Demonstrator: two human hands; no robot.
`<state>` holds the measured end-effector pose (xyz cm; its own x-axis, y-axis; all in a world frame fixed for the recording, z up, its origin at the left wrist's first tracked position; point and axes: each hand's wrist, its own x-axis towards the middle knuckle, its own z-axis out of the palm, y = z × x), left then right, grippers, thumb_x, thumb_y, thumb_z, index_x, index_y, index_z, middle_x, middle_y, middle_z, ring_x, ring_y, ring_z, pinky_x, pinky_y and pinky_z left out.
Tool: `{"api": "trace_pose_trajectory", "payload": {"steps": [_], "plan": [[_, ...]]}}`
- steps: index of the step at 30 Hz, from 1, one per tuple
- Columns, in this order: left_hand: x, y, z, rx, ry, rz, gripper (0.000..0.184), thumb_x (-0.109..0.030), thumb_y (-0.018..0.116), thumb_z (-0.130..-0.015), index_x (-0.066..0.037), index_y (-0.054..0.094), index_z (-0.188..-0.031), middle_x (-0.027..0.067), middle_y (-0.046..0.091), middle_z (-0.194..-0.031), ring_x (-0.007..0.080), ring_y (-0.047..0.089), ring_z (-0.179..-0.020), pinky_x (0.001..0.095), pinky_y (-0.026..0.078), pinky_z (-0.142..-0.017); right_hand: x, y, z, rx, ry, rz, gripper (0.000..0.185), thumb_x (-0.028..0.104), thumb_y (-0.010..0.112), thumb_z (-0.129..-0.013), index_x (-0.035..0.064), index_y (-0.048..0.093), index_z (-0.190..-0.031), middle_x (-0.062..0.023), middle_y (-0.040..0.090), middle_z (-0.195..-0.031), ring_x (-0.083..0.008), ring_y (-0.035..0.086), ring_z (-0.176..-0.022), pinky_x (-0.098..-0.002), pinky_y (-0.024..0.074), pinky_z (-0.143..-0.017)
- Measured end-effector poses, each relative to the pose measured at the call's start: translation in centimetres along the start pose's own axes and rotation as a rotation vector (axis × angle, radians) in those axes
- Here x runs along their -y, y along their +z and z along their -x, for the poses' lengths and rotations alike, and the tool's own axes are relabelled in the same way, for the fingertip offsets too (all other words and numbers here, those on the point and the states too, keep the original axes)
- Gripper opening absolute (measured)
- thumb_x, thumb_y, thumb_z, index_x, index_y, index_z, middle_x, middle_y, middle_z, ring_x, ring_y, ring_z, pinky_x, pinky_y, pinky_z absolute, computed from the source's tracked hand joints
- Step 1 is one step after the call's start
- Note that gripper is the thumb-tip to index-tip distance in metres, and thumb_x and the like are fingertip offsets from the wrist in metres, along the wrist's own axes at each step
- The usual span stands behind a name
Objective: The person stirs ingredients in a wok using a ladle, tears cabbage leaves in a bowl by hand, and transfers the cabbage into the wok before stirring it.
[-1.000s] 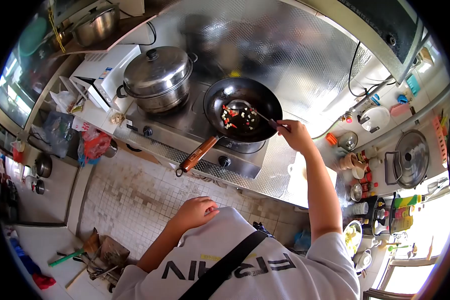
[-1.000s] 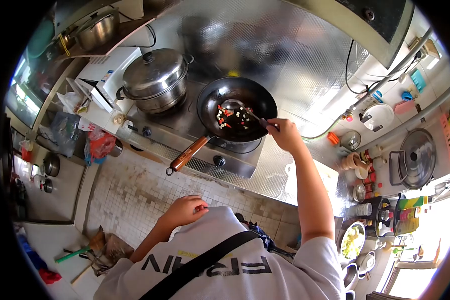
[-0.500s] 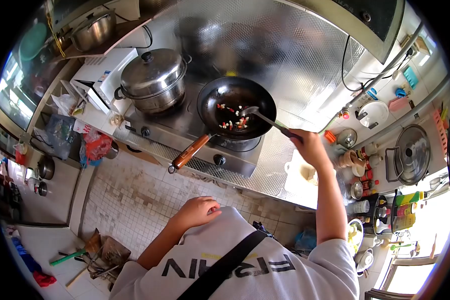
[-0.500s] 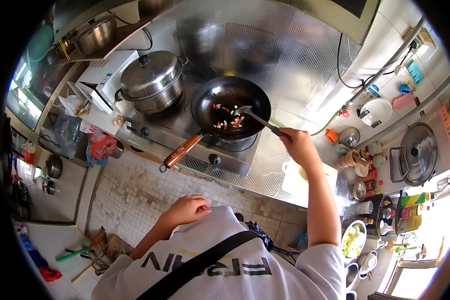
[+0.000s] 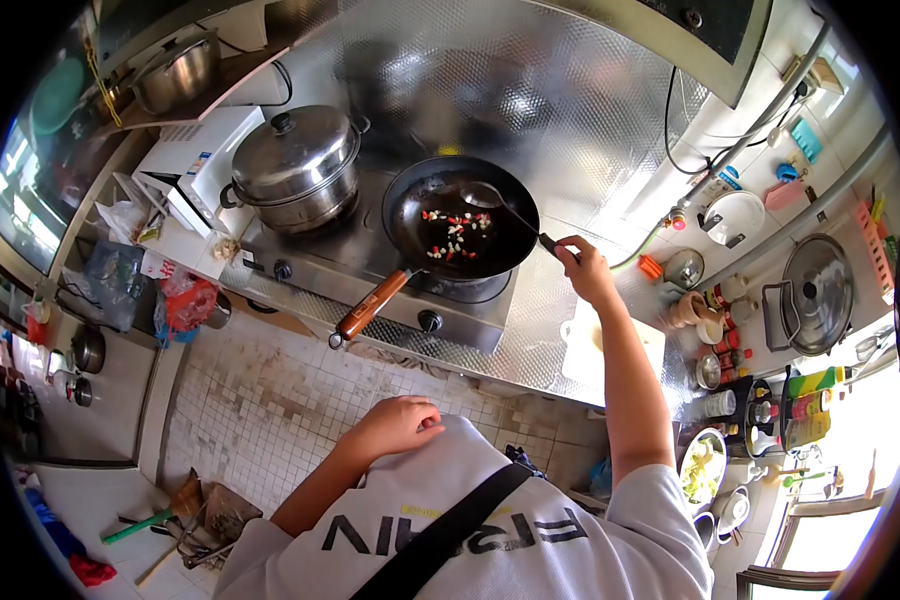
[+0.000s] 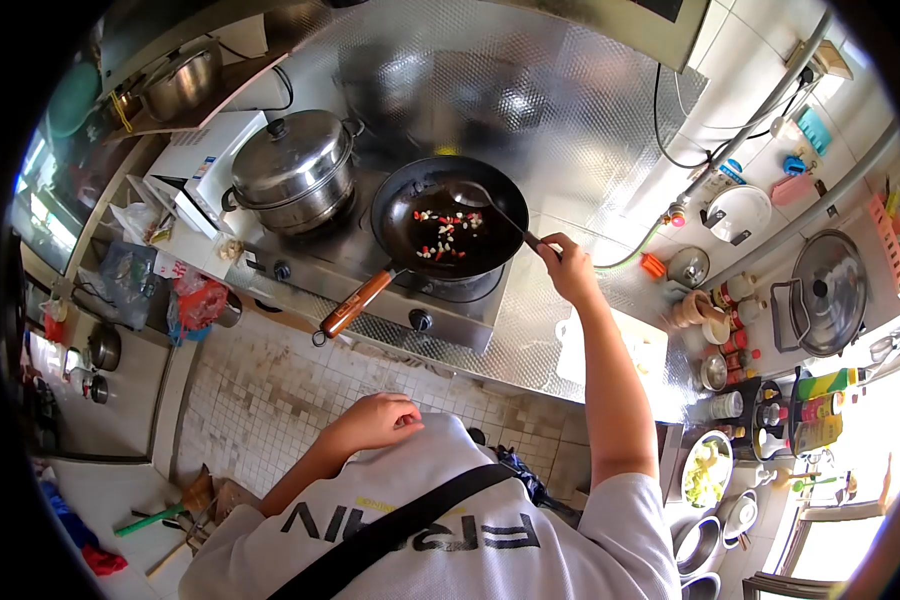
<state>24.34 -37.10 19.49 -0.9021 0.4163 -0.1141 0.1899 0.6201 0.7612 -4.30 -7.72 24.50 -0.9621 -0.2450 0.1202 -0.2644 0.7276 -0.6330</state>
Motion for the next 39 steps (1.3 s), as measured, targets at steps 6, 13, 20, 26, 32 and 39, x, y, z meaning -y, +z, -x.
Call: {"api": "trace_pose_trajectory", "payload": {"steps": [6, 13, 20, 26, 32, 39], "plan": [[0.3, 0.0, 1.2, 0.052, -0.027, 0.025, 0.027, -0.03, 0.069, -0.086, -0.004, 0.071, -0.092, 0.0096, 0.07, -0.088, 0.0253, 0.069, -0.081, 0.0353, 0.054, -0.074, -0.1, 1.1, 1.8, 0.159, 0.053, -0.11, 0.037, 0.025, 0.052, -0.099, -0.002, 0.06, -0.123, -0.0132, 0.067, -0.079, -0.0238, 0.065, -0.073, -0.0366, 0.0512, -0.065], [1.8, -0.5, 3.3, 0.051, -0.023, 0.048, 0.026, -0.028, 0.069, -0.086, -0.003, 0.071, -0.091, 0.0098, 0.07, -0.088, 0.0255, 0.069, -0.082, 0.0354, 0.055, -0.074, 6.0, -1.0, 9.4, 0.22, 0.191, -0.383, 0.035, 0.02, 0.057, -0.1, -0.0011, 0.06, -0.128, -0.0026, 0.06, -0.079, -0.0092, 0.052, -0.066, -0.0261, 0.0442, -0.058], [2.9, -1.3, 4.4, 0.092, 0.027, 0.026, 0.026, -0.028, 0.07, -0.086, -0.003, 0.07, -0.09, 0.0097, 0.07, -0.087, 0.0265, 0.069, -0.08, 0.0364, 0.054, -0.073, 6.4, 5.1, 9.3, -0.047, -0.035, -0.1, 0.03, 0.019, 0.06, -0.097, 0.0012, 0.064, -0.121, -0.0206, 0.068, -0.087, -0.0323, 0.066, -0.083, -0.0386, 0.0517, -0.075], [3.0, -1.1, 5.3, 0.106, 0.048, -0.019, 0.026, -0.03, 0.069, -0.086, -0.004, 0.069, -0.088, 0.009, 0.069, -0.087, 0.0281, 0.068, -0.081, 0.0381, 0.054, -0.073, 2.2, 7.3, 3.0, -0.244, -0.011, -0.107, 0.032, 0.024, 0.061, -0.097, 0.0011, 0.063, -0.119, -0.0261, 0.068, -0.104, -0.0439, 0.065, -0.097, -0.0466, 0.0517, -0.084], [1.4, -0.4, 5.9, 0.042, 0.009, -0.03, 0.025, -0.031, 0.068, -0.087, -0.006, 0.069, -0.088, 0.0085, 0.069, -0.087, 0.0284, 0.068, -0.083, 0.039, 0.054, -0.074, 2.7, 7.3, 3.3, -0.155, 0.015, -0.167, 0.033, 0.025, 0.063, -0.096, 0.0003, 0.067, -0.117, -0.0207, 0.07, -0.089, -0.0349, 0.068, -0.082, -0.0409, 0.0524, -0.076], [-1.5, 2.9, 6.4, -0.023, -0.07, -0.033, 0.024, -0.028, 0.069, -0.087, -0.005, 0.07, -0.091, 0.0089, 0.069, -0.088, 0.0264, 0.068, -0.079, 0.0368, 0.054, -0.071, 5.3, 7.7, 7.3, -0.041, -0.031, -0.318, 0.033, 0.025, 0.063, -0.095, 0.0015, 0.067, -0.118, -0.025, 0.07, -0.092, -0.0371, 0.07, -0.089, -0.0395, 0.0533, -0.079]]}}
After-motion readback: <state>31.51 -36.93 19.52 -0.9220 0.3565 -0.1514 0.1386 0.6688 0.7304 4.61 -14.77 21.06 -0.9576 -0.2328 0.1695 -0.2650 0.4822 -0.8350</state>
